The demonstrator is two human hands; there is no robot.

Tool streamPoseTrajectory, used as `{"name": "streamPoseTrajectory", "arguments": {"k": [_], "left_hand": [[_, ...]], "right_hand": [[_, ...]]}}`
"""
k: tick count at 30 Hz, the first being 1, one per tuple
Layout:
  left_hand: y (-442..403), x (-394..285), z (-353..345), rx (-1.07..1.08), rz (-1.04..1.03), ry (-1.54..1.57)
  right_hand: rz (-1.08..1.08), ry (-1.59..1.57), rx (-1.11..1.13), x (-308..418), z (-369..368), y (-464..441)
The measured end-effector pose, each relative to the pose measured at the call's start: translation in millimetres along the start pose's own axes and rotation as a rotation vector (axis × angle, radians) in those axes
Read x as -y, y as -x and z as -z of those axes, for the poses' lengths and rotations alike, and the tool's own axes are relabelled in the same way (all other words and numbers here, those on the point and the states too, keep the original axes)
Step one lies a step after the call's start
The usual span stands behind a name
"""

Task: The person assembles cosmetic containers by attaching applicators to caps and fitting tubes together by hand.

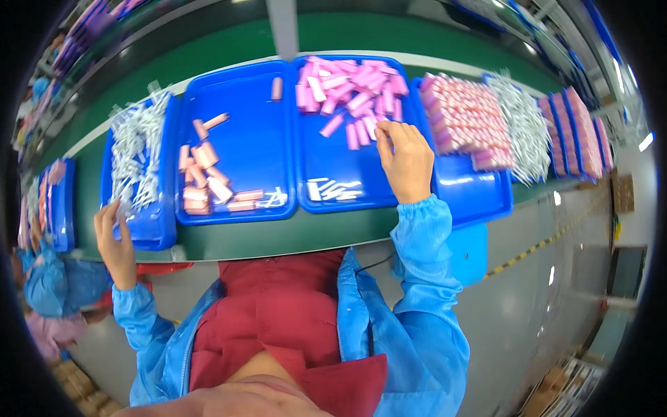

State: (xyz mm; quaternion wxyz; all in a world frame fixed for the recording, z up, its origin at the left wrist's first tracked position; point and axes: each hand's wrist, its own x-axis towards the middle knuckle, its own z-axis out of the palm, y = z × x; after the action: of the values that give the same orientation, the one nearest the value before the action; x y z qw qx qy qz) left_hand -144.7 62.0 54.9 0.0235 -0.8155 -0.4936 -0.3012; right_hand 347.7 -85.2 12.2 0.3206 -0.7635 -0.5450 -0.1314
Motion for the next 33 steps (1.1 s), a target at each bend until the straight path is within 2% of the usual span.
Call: {"name": "streamPoseTrajectory", "arguments": {"k": [3, 5, 6, 11, 14, 19, 22, 25, 26, 29, 31, 32, 33], "left_hand": [[11, -6, -4, -0.024, -0.012, -0.040], [27, 3, -13, 0.041, 0.024, -0.029], [33, 3, -18, 0.008, 0.030, 0.024], [37, 9, -24, 0.043, 0.079, 0.126], [35, 7, -23, 0.108, 0.130, -0.077], [37, 2, -16, 0.217, 0.113, -0.235], [41, -17, 2, 0.182, 0.201, -0.077], [43, -34, 15, 0.051, 0.387, 0.179], [44, -34, 13, -0.015, 0.390, 0.281], [38, -44, 5, -0.126, 0.209, 0.389], [32, -58, -1, -0.106, 0.056, 0.426], [28, -68, -8, -0.065, -0.003, 0.451], [25, -82, -17, -0.009, -0.073, 0.506]], "right_hand": [[0.086, 0.036, 0.100, 7, -33, -12], [0.100, 0.219, 0.263, 7, -49, -10], [0.038, 0.211, 0.304, 8, -54, -10], [0.132, 0.266, 0.419, 8, -49, -13], [0.159, 0.192, 0.465, 18, -43, -13], [0.198, 0.080, 0.469, 14, -38, -7], [0.066, -0.080, 0.518, 11, -30, -2], [-0.288, -0.159, 0.603, 57, 1, -14], [-0.150, -0.207, 0.493, 31, -7, -5], [-0.052, -0.514, 0.318, 52, -3, -5], [-0.293, -0.786, 0.303, 68, -18, -5], [-0.257, -0.855, 0.365, 73, -26, -5], [-0.362, -0.917, 0.382, 108, -20, -8]]}}
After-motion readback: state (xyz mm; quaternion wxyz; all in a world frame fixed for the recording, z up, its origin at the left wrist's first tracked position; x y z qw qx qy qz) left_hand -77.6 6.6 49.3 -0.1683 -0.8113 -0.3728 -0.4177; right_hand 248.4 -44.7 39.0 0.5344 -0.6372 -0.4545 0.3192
